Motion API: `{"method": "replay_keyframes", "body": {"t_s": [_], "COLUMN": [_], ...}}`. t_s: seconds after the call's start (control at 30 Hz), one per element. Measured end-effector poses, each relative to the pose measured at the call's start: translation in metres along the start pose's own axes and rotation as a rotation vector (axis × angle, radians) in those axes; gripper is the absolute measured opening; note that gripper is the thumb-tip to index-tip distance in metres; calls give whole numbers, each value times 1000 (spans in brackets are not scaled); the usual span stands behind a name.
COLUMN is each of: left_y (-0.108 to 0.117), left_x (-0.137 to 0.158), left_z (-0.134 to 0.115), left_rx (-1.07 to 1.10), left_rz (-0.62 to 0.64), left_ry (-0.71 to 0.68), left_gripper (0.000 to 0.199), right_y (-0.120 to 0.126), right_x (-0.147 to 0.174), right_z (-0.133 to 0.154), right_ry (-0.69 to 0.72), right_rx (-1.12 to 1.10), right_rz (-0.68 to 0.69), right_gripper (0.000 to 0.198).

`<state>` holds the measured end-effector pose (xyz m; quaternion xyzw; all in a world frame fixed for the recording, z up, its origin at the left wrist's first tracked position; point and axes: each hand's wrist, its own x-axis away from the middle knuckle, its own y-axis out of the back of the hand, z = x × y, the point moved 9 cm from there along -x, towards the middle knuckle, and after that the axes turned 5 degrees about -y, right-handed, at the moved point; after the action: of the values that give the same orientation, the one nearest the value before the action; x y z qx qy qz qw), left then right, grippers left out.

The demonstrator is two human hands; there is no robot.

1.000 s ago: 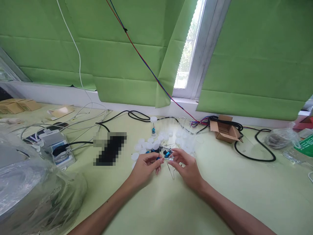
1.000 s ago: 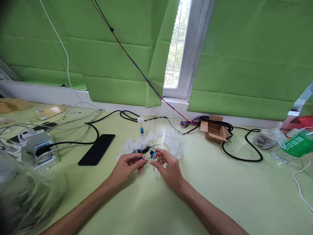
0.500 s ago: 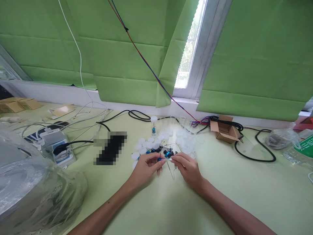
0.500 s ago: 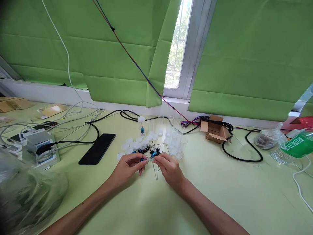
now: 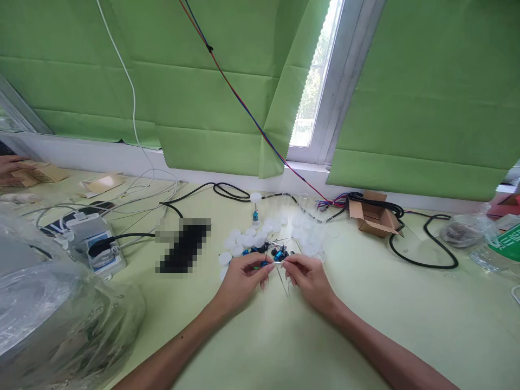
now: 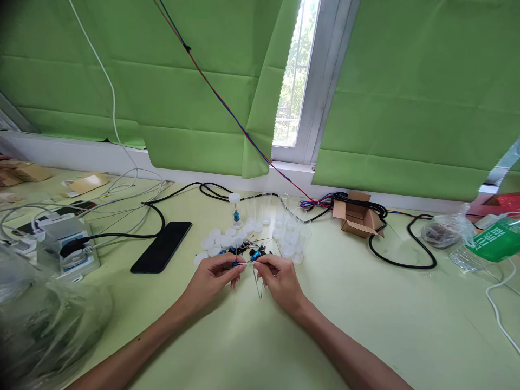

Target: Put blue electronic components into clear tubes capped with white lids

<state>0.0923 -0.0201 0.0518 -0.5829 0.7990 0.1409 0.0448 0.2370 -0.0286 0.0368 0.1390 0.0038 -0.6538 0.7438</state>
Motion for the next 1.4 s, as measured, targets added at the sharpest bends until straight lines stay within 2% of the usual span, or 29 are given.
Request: {"method": "replay_keyframes", "body": {"t_s": [0.2, 0.47, 0.7, 0.77, 0.83, 0.97, 1.07, 1.23, 1.4], "left_y": [1, 1, 2, 3, 5, 8, 6, 1, 0], "left_x": [1, 0, -1, -1, -1, -2, -3, -3, -2], "left_z": [-2, 3, 7, 8, 10, 19, 23, 25, 26], "left_rx": [-44, -57, -46, -51, -50, 27, 96, 149, 176], "left_rz": [1, 1, 0, 9, 8, -9, 6, 44, 48], "left_ry": [-18, -9, 11, 17, 31, 92, 129, 174, 200], "left_gripper": [24, 27, 25, 24, 24, 27, 28, 30, 30], "right_y": [-5, -17, -21, -19, -13, 1, -1, -2, -2], "right_x": [-3, -2, 0, 0, 0, 7, 13, 15, 15], "right_z": [-8, -23, -27, -25, -19, 3, 10, 12, 12], "right_ry": [-100, -338, -371, -332, -236, 122, 289, 367, 367], "right_rx": [-133, -373, -438, -402, -323, -10, 193, 283, 270], "right_rz": [57, 172, 150, 106, 37, -100, -121, -140, -146], "right_gripper": [31, 36, 37, 37, 34, 28, 20, 16, 16]}}
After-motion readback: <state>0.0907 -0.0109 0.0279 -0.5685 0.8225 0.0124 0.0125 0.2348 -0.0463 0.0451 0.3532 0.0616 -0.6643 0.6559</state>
